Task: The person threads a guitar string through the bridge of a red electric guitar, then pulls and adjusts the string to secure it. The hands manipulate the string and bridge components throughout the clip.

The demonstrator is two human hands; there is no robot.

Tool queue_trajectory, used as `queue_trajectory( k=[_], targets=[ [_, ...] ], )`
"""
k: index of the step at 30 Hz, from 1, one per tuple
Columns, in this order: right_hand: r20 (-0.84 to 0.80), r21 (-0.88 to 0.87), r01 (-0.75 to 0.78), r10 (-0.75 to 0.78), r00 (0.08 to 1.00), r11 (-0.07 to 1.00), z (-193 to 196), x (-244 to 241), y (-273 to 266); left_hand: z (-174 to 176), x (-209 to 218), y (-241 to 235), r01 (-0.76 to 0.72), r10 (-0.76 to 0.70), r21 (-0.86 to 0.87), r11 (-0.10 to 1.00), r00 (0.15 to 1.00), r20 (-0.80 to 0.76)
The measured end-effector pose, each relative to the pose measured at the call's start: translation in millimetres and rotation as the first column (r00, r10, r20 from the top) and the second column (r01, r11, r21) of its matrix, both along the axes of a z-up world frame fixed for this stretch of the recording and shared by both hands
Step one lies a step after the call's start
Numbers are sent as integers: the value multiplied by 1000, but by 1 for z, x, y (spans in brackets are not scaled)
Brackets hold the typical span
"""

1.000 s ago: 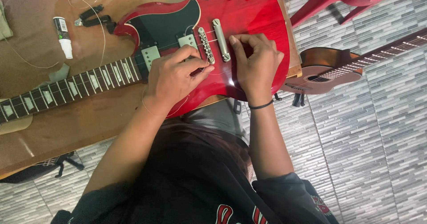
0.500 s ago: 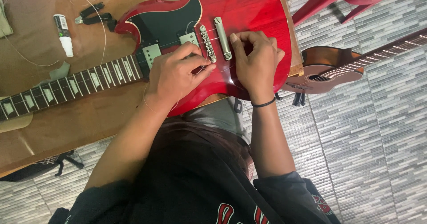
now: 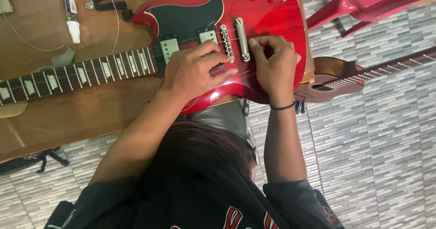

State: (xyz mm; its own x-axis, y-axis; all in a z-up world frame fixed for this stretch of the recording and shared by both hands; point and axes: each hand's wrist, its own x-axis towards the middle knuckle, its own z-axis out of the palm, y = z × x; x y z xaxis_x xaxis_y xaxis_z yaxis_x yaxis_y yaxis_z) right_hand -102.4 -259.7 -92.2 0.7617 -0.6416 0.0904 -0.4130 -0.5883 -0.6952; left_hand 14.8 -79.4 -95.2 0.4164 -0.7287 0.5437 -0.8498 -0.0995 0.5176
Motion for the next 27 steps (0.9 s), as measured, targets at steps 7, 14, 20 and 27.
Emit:
queue_trajectory(
  k=[7,14,20,27],
  targets=[
    [-28,11,-76,76,997,997,-13,2,-19,-4,3,3,29,-29,-20,999,999,-14],
    [-88,54,-117,122,989,992,11,3,-17,-9,5,3,18,-20,-27,999,998,-57],
    [-155,138,-134,155,976,981,2,3,-30,-8,7,5,54,-52,15,998,992,-114],
    [-125,109,-142,155,980,984,10,10,-23,-8,8,8,73,-67,35,997,986,-152]
  ],
)
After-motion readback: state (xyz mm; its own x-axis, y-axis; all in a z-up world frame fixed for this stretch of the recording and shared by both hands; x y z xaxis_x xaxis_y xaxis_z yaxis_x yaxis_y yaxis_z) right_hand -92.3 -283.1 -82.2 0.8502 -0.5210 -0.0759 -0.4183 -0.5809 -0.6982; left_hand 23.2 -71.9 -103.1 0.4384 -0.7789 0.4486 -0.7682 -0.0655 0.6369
